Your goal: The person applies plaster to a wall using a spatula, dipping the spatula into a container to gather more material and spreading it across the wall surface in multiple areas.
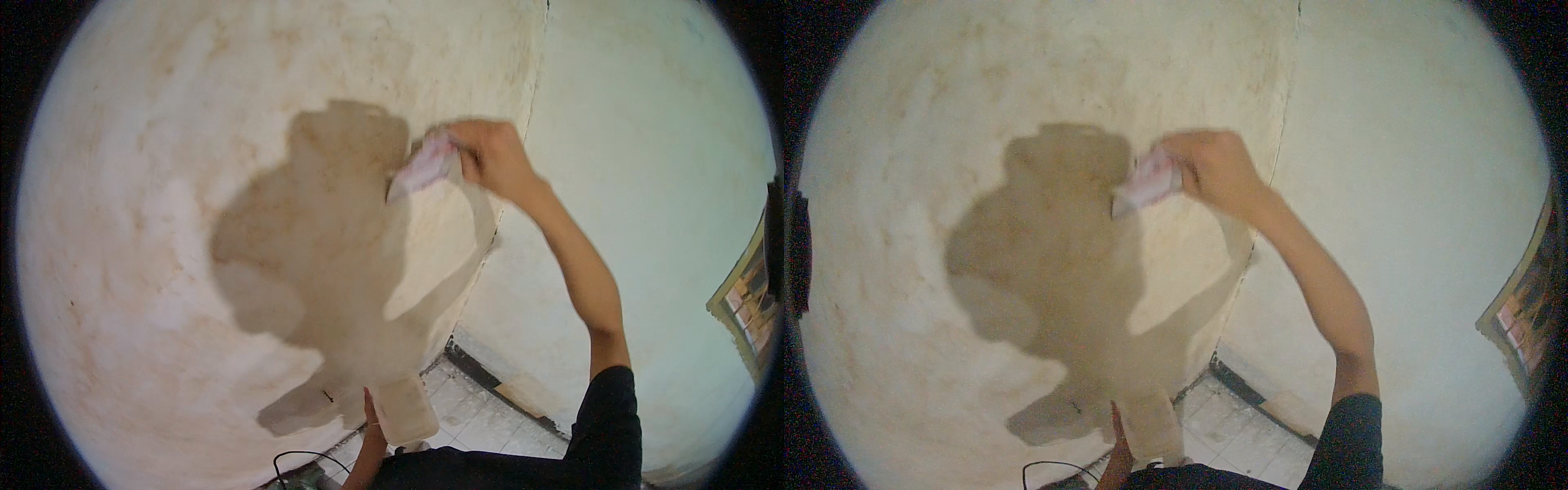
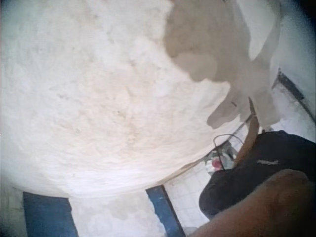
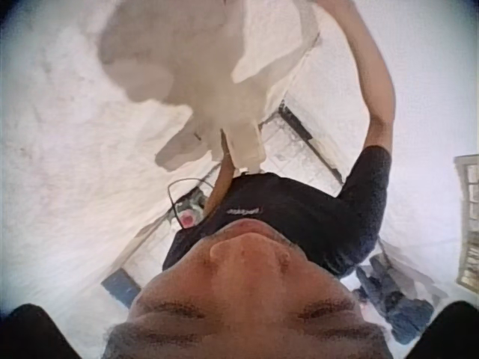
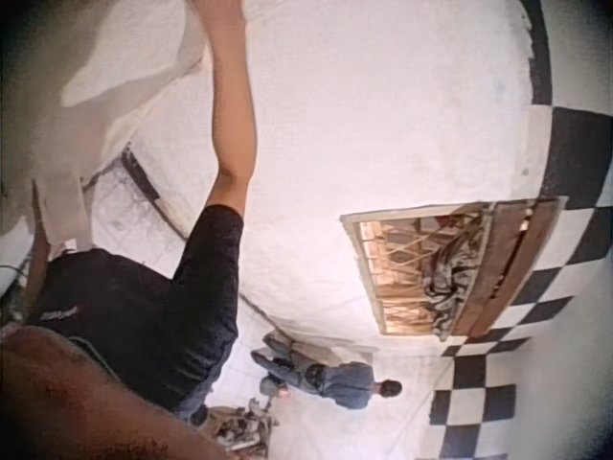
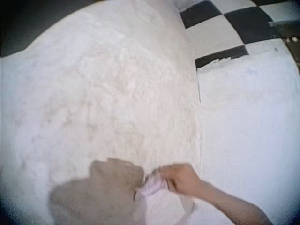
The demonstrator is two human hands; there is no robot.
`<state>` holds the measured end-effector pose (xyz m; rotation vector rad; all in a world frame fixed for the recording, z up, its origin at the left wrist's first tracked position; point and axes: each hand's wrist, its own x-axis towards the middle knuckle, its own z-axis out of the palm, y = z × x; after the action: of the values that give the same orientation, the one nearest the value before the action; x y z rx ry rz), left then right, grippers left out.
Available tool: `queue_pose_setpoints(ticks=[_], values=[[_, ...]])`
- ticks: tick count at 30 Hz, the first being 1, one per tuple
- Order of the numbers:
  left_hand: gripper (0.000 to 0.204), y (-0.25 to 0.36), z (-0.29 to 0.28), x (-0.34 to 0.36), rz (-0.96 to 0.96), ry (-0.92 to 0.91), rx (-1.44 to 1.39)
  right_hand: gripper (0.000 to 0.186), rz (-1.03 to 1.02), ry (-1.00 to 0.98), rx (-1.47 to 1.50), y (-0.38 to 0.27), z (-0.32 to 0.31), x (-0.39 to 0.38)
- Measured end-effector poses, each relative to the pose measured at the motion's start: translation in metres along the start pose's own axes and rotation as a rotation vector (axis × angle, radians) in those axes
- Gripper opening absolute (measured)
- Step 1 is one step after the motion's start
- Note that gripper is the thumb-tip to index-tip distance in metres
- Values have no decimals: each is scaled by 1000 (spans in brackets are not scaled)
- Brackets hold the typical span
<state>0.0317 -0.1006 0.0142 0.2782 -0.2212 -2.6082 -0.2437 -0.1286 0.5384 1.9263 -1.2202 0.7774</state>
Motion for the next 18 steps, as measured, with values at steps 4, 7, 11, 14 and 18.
queue_pose_setpoints(ticks=[4, 7, 11, 14, 18], values=[[102, 0, 2, 2, 26, -14, 0, 27, -49, 162, -263, 26, -43, 69], [101, -7, 15, 2, 16, -37, -8, 22, -183, 272, -308, 43, -84, 103], [100, -6, 10, 0, -42, -17, -41, 22, -120, 137, -196, 10, -113, 79], [100, -6, -23, 5, -53, 45, -65, 29, 71, -23, -10, -22, -72, 14], [100, -13, -29, 10, -66, 56, -48, 35, -44, -138, 45, -53, 18, -45]])
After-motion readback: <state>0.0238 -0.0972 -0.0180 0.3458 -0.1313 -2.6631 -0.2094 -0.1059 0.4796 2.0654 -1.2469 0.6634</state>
